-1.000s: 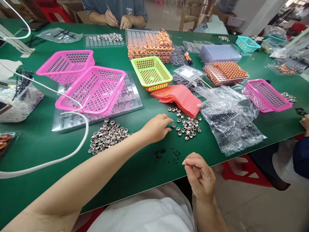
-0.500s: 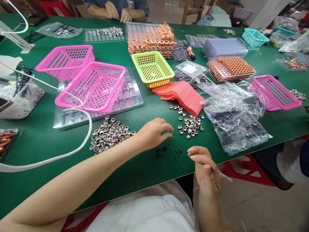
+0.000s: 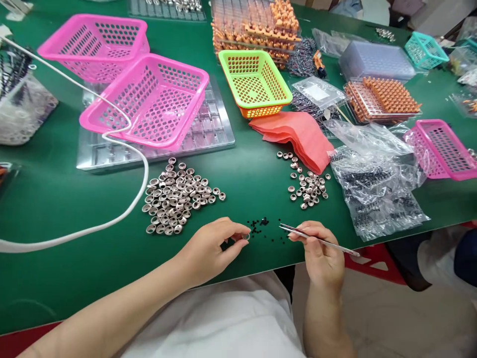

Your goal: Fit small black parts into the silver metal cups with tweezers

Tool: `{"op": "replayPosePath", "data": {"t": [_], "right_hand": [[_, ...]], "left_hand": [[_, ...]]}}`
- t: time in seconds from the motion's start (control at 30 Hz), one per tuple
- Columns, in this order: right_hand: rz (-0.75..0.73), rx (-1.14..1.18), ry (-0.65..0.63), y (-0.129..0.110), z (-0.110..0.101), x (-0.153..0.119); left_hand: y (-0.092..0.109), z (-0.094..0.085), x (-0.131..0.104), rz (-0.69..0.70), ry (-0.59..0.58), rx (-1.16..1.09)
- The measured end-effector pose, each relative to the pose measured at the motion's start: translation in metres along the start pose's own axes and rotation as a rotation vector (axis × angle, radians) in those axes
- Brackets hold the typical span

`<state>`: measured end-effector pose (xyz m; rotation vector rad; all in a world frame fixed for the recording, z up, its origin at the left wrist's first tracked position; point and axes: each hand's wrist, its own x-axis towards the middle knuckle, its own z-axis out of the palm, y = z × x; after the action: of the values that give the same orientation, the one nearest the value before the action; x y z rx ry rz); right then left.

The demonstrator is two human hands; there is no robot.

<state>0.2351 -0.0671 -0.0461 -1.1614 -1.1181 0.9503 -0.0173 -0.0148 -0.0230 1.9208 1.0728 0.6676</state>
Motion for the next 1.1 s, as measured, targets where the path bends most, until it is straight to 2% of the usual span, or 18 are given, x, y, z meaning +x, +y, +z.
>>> {"op": "replayPosePath", "data": {"t": [0.17, 0.57, 0.83, 0.97, 1.1], "right_hand": [[0.090, -0.025, 0.078, 0.000, 0.002, -0.005], [-0.012, -0.143, 0.099, 0.000, -0.010, -0.001], [0.088, -0.337, 0.212, -0.004, -0.010, -0.014], [0.027, -0.351, 0.244, -0.001, -0.008, -0.014], [-0.036, -0.364, 0.207, 0.003, -0.011, -0.013]], "left_hand": [[-0.003, -0.001, 0.002, -0.003, -0.022, -0.038], [0.013, -0.008, 0.011, -0.067, -0.057, 0.040], [-0.002, 0.002, 0.007, 0.091, -0.047, 0.017], [-0.004, 0.001, 0.007, 0.113, -0.034, 0.020], [-0.003, -0.001, 0.010, 0.064, -0.058, 0.004]]}}
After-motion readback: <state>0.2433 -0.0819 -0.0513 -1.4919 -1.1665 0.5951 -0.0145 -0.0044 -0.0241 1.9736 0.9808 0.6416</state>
